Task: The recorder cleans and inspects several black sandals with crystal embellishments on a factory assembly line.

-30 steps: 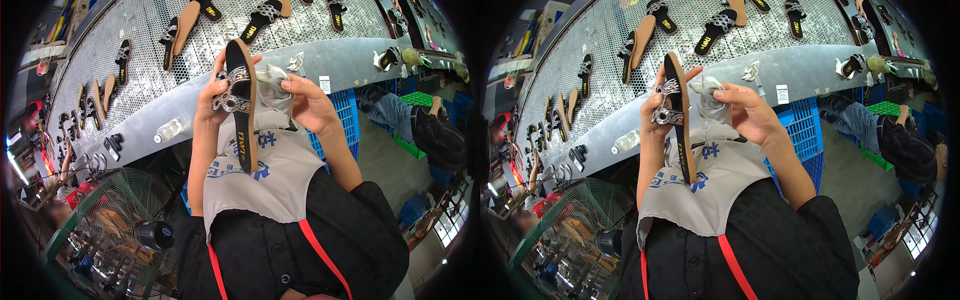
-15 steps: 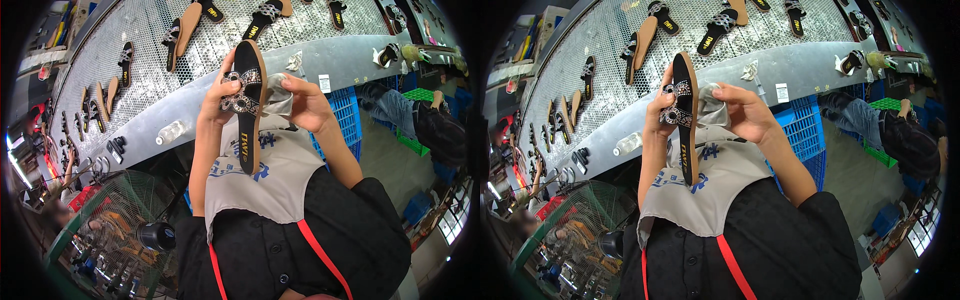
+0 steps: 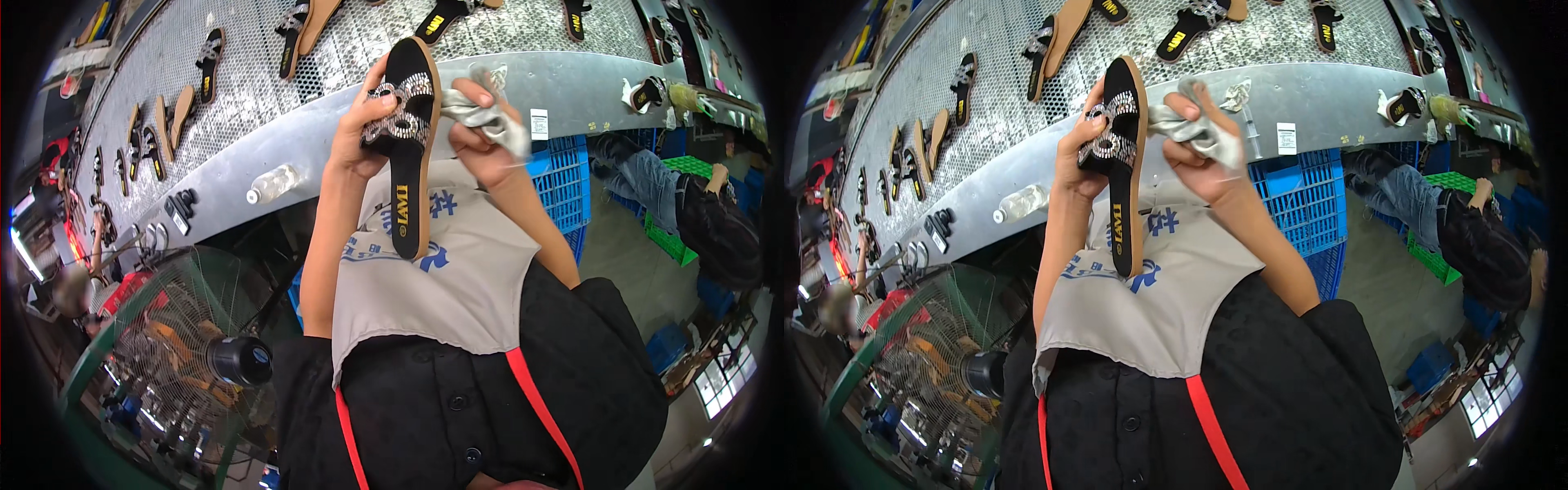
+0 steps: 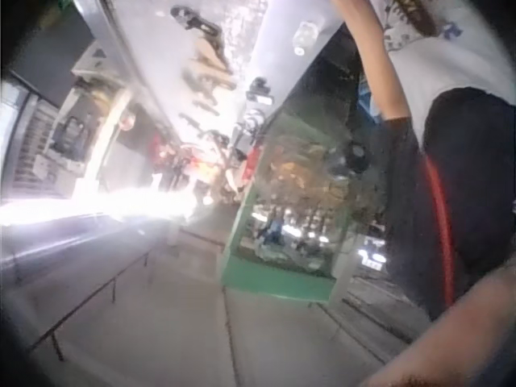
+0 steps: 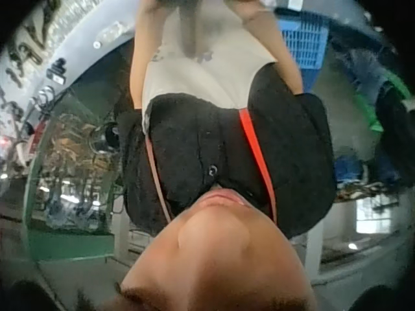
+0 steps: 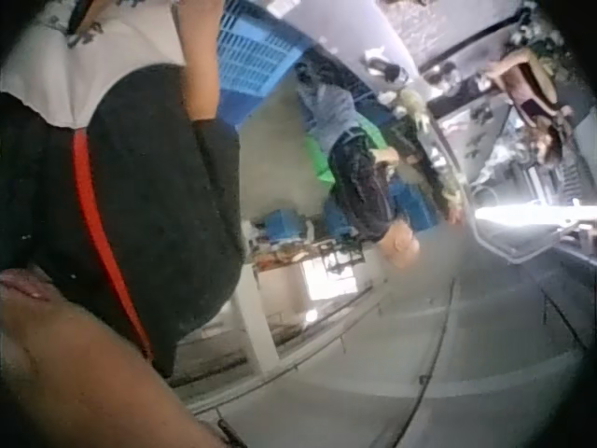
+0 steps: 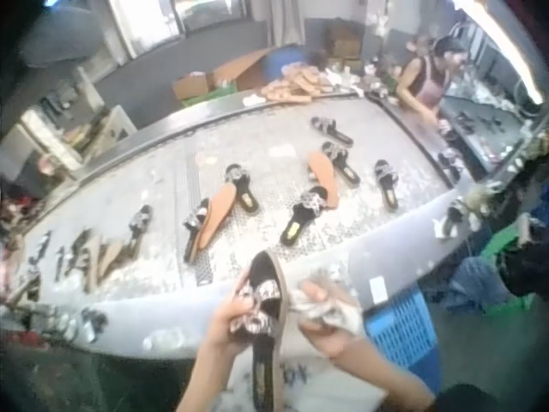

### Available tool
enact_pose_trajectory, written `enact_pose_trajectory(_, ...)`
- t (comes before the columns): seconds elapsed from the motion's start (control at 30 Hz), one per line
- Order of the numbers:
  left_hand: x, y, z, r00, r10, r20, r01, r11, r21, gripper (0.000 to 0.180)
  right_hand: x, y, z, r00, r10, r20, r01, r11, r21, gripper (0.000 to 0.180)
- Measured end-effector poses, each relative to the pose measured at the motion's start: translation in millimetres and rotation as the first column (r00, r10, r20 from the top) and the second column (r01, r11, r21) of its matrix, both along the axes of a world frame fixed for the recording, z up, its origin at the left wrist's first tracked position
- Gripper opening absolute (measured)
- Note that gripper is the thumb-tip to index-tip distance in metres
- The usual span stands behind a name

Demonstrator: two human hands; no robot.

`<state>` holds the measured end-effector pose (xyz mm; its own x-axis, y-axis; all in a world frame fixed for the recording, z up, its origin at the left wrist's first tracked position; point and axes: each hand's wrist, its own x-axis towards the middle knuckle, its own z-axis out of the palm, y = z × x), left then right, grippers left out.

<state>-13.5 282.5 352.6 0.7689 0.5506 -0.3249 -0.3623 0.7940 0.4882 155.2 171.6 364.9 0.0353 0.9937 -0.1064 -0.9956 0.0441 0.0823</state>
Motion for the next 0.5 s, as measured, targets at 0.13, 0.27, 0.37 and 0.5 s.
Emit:
enact_pose_trajectory(0.13,-21,3,-1,0.976,0.047,-0.214,-0.042,0.999,0.026,0.080,2,-20,22,0.867,0.078,0.493,-0.019,0.992,-0.123,0.019)
enact_pose_trajectory(0.27,-38,2,7,0.910,0.109,-0.401,-0.068,0.991,0.115,0.083,-18,-47,40,0.324,0.238,0.916,0.050,0.962,-0.268,0.030)
enact_pose_trajectory(0.37,-44,1,18,0.887,0.176,-0.426,-0.111,0.979,0.173,0.080,-22,-44,33,-0.117,0.200,0.973,0.023,0.980,-0.199,0.027)
enact_pose_trajectory(0.5,-46,-1,28,0.885,0.203,-0.419,-0.113,0.967,0.229,0.075,-24,-30,34,-0.524,-0.077,0.848,-0.227,0.972,-0.052,0.034)
